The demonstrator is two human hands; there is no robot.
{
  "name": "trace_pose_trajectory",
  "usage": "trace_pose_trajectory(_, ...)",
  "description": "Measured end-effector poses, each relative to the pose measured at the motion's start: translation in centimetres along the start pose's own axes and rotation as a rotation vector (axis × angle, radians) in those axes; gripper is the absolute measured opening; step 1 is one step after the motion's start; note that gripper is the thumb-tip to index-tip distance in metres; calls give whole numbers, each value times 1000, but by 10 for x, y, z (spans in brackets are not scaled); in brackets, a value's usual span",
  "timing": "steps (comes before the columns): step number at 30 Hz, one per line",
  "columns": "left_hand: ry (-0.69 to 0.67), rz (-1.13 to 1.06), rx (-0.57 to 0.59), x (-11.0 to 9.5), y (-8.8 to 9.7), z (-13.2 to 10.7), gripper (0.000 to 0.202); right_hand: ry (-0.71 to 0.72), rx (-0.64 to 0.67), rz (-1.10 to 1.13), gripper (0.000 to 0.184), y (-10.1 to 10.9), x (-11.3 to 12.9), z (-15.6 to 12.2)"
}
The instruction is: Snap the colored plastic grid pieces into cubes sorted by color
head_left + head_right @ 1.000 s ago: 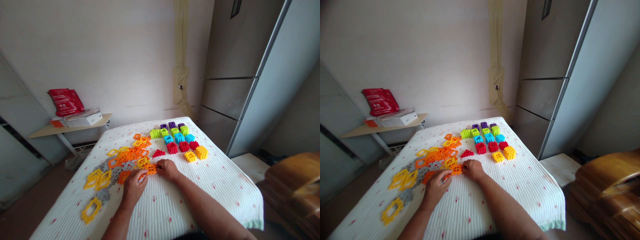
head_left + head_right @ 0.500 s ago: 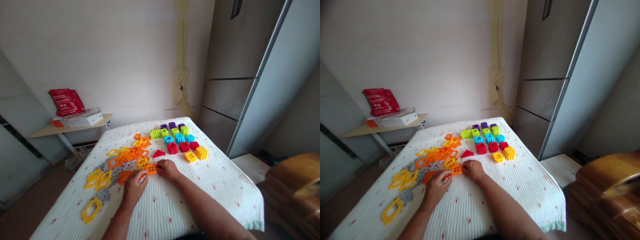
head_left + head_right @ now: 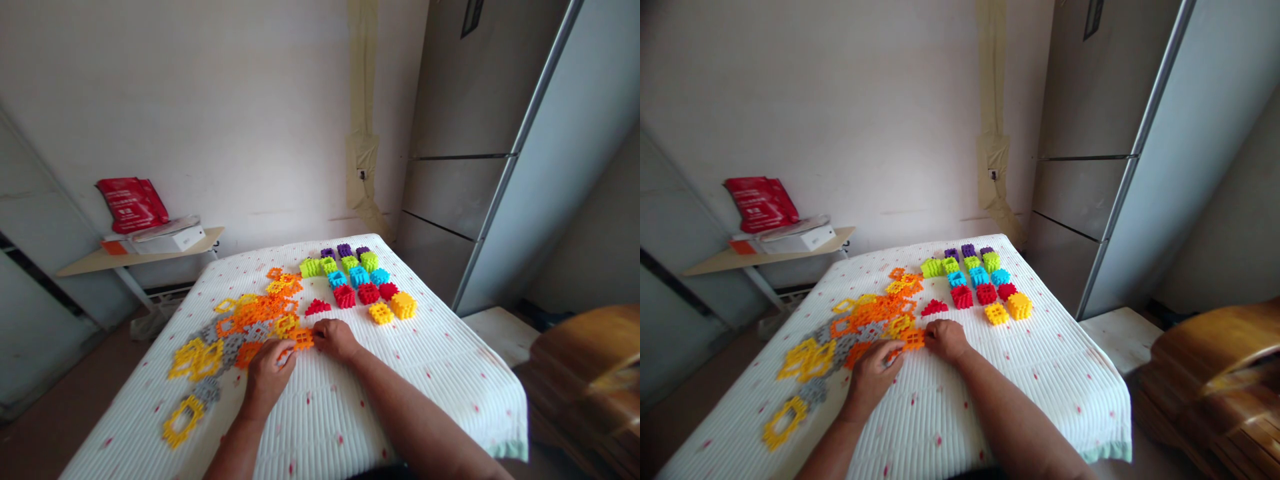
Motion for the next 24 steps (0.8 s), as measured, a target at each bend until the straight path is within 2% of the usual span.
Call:
trace_pose_trajectory(19,-13,0,11,-2,0,1,10,1,6,17,15,3,2,-1)
trace_pose_trajectory(24,24,-3,47,-3,-1,0,8,9,0,44,17,7,2,-3)
Point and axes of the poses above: each hand's wrist, its own z-axis towards the middle knuckle, its own y-axis out of the back of the hand, x = y × z, the point moved 7 cm from there along z, towards the middle knuckle, and after that the axes turned 4 degrees about z, right-handed, at the moved point
